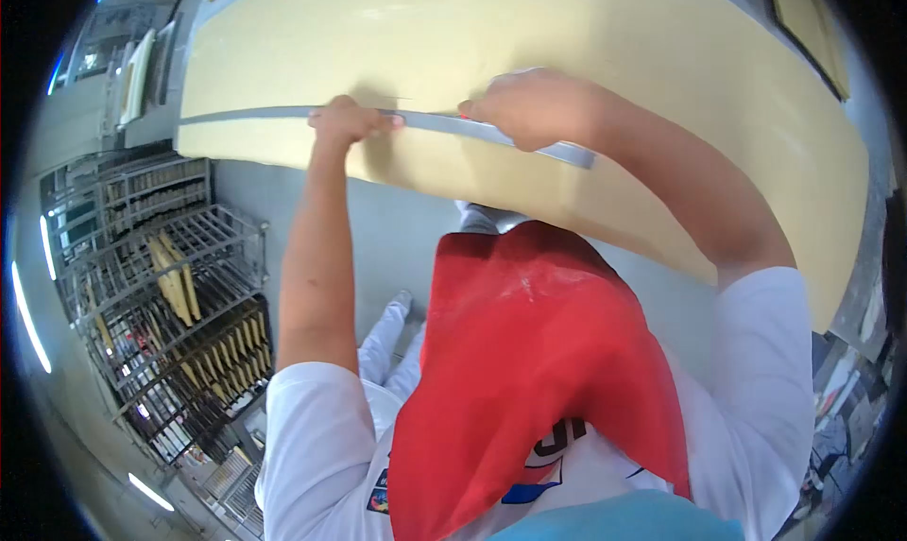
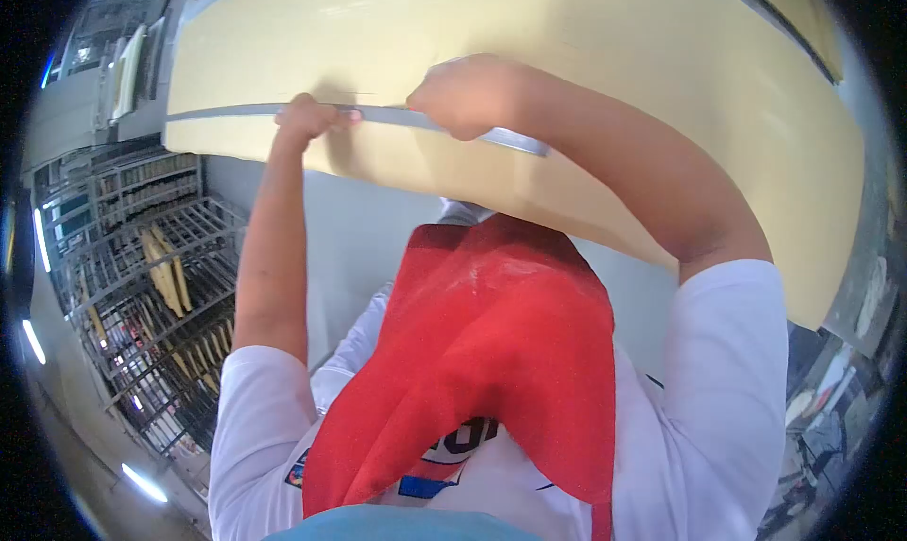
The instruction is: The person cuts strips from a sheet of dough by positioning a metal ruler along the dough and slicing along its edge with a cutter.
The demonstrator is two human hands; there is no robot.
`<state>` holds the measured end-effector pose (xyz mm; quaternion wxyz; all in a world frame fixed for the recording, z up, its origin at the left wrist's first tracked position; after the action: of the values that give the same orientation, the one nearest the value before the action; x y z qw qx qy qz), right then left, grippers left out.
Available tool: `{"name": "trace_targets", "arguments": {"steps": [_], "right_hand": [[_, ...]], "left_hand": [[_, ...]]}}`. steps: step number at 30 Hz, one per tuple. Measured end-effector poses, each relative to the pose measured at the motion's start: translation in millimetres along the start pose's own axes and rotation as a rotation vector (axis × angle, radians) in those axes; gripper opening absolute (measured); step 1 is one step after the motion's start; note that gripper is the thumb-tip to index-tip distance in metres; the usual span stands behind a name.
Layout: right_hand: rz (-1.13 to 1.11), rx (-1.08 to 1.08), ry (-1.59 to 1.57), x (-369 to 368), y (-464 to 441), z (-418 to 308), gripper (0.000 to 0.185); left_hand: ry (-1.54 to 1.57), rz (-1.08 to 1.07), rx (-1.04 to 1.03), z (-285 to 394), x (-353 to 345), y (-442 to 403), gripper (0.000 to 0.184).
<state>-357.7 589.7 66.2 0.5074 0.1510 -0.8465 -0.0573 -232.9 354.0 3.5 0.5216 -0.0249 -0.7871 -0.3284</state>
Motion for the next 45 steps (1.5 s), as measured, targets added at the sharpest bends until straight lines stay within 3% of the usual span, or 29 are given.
{"name": "trace_targets", "arguments": {"steps": [4, 7, 10, 11, 12, 13, 15, 16, 18, 21, 27, 30, 32, 35, 37, 40, 42, 43, 45], "right_hand": [[-0.155, -0.159, -0.081, -10.4, 72.4, 23.3, 0.058], [-0.226, -0.277, -0.045, -3.6, 126.8, 26.2, 0.061], [-0.257, -0.37, 0.027, -9.5, 171.3, 33.8, 0.064], [-0.239, -0.376, 0.047, -8.5, 181.1, 35.0, 0.066], [-0.242, -0.381, 0.047, -8.8, 187.6, 34.3, 0.066], [-0.252, -0.392, 0.063, -8.2, 193.9, 33.9, 0.067], [-0.265, -0.41, 0.077, -8.1, 201.4, 33.8, 0.069], [-0.284, -0.418, 0.097, -9.7, 203.3, 34.7, 0.071], [-0.301, -0.431, 0.113, -12.1, 205.1, 36.0, 0.073], [-0.282, -0.436, 0.114, -14.5, 207.4, 35.2, 0.073], [-0.26, -0.472, 0.123, -17.1, 210.4, 35.0, 0.07], [-0.071, -0.488, -0.065, 2.7, 221.2, 34.8, 0.064], [0.092, -0.436, -0.207, 14.6, 228.4, 33.3, 0.065], [0.297, -0.411, -0.463, 10.7, 197.9, 29.2, 0.059], [0.331, -0.572, -0.578, -6.9, 160.6, 27.0, 0.049], [0.452, -0.357, -0.276, -32.2, 67.6, 2.0, 0.046], [0.387, -0.414, -0.125, -37.2, 3.1, -27.1, 0.048], [0.433, -0.447, -0.082, -43.2, -17.1, -32.1, 0.044], [0.506, -0.502, -0.015, -50.0, -46.6, -36.0, 0.044]], "left_hand": [[0.075, -0.101, 0.034, -0.2, 1.7, 2.9, 0.084], [0.08, -0.001, 0.134, -9.0, 1.4, -1.3, 0.078], [0.14, -0.108, 0.109, -3.9, 7.4, 7.0, 0.08], [0.122, -0.135, 0.09, 0.2, 12.0, 11.9, 0.093], [0.104, -0.163, 0.07, 4.1, 11.5, 14.8, 0.106], [0.104, -0.165, 0.064, 5.8, 7.9, 14.9, 0.106], [0.046, 0.019, 0.085, 0.8, 11.4, 8.9, 0.1], [0.045, 0.018, 0.079, -2.3, 6.6, 2.2, 0.1], [0.053, -0.062, 0.071, -4.6, 0.6, -4.7, 0.081], [0.079, -0.157, -0.022, 3.7, 2.7, 4.7, 0.085], [0.032, -0.041, -0.024, -1.5, 3.9, 2.8, 0.09], [0.024, 0.169, -0.123, -1.5, -8.6, -5.8, 0.09], [0.207, 0.163, -0.213, -5.4, -10.4, -2.3, 0.092], [0.062, 0.277, -0.215, -4.1, -9.7, 3.9, 0.114], [0.053, 0.422, -0.216, -8.6, -1.7, 22.5, 0.105], [0.166, 0.533, -0.174, -45.1, -7.5, 21.9, 0.094], [0.304, 0.585, -0.419, -65.4, -11.7, 16.3, 0.072], [0.31, 0.595, -0.41, -84.4, -8.1, 13.5, 0.072], [0.397, 0.544, -0.659, -108.3, 0.7, 7.0, 0.051]]}}
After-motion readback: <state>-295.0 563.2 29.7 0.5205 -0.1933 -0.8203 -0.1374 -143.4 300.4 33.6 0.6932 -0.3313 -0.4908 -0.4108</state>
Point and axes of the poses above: each hand's wrist, its own y-axis away from the middle knuckle, its own x-axis out of the back of the hand, z = x × y, the point moved 8 cm from there along -y, towards the middle knuckle, and after that the axes turned 6 degrees about x, right-handed, at the moved point
